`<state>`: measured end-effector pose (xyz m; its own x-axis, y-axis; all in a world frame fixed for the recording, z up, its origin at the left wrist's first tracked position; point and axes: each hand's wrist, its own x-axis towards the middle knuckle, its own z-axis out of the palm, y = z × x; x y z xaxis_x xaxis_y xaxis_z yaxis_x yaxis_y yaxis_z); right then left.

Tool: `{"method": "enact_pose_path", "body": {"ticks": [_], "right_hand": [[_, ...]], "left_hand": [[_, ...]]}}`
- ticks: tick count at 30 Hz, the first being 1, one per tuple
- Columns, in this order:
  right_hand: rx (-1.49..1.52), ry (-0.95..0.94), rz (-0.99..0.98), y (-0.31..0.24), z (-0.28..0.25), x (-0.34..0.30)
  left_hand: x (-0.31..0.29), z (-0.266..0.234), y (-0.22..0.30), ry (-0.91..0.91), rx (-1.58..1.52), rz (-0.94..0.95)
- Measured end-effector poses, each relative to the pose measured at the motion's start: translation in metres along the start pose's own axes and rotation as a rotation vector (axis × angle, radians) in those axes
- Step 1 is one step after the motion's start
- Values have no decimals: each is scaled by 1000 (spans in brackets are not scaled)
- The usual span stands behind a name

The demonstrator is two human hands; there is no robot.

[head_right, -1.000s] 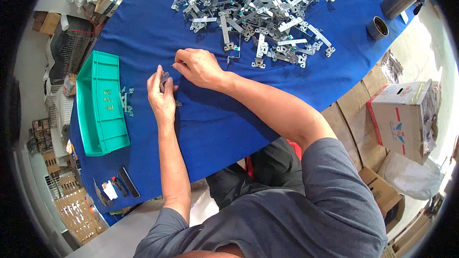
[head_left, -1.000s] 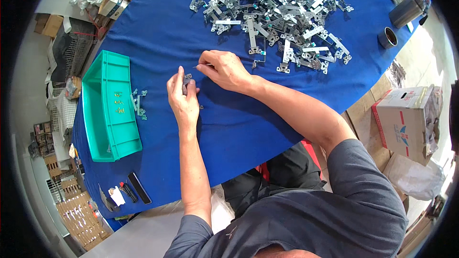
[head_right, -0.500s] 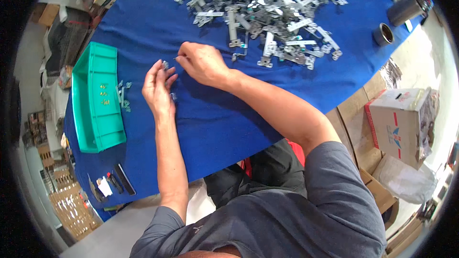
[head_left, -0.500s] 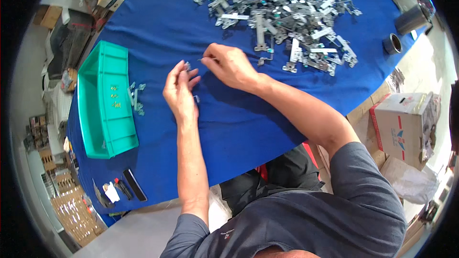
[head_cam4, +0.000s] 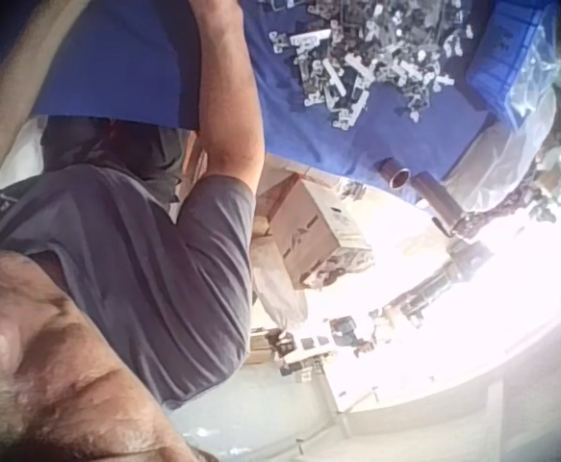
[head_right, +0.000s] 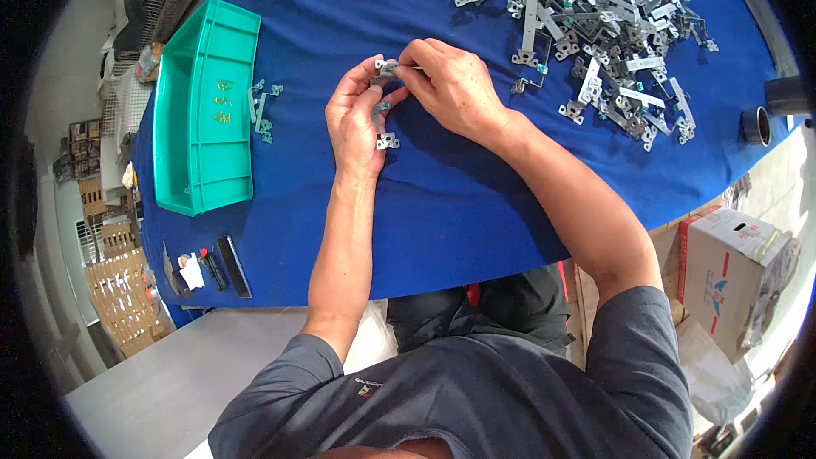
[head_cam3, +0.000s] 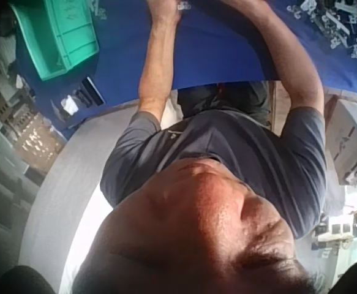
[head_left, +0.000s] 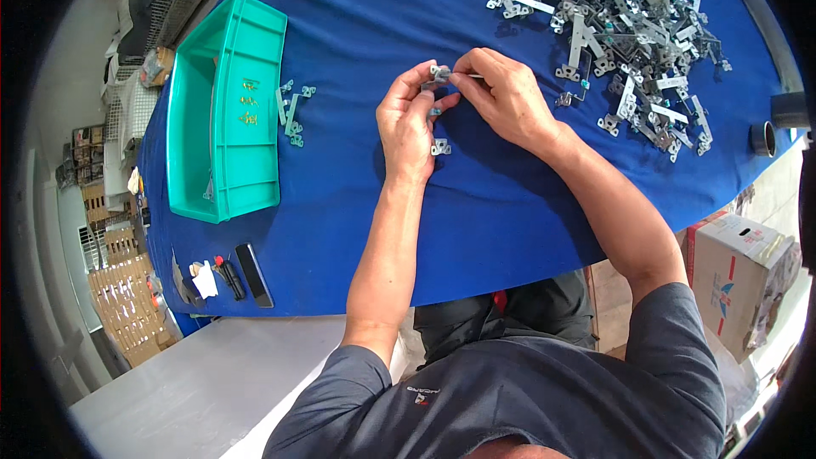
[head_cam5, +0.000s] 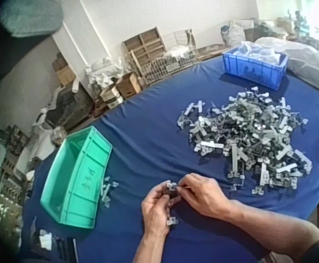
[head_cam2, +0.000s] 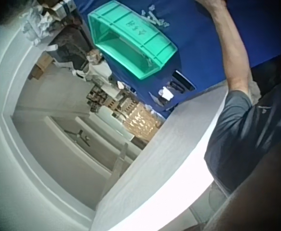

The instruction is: Manually assemble small metal hinge or bracket components using a small tool.

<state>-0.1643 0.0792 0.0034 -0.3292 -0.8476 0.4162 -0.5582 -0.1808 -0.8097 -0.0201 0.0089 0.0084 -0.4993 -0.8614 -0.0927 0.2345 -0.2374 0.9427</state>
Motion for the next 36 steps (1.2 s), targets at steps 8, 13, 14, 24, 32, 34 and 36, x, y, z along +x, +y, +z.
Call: {"method": "enact_pose_path", "body": {"ticks": [8,13,14,24,32,34,36], "right_hand": [[-14,-27,-23,4,0,1],[-9,-35,-34,-2,0,3],[-14,-31,-34,-3,1,3],[-41,43,-26,-2,-3,2],[-94,8,-68,2,-1,2],[-104,26,-79,2,-1,1],[-99,8,-71,1,-1,1]], "left_hand": [[4,0,1,-37,26,-29],[2,-5,-9,25,155,117],[1,-6,-10,39,184,191],[1,-8,6,127,-116,-28],[4,-8,2,96,-74,13],[5,-8,2,100,-64,7],[5,-8,1,100,-50,27]]}}
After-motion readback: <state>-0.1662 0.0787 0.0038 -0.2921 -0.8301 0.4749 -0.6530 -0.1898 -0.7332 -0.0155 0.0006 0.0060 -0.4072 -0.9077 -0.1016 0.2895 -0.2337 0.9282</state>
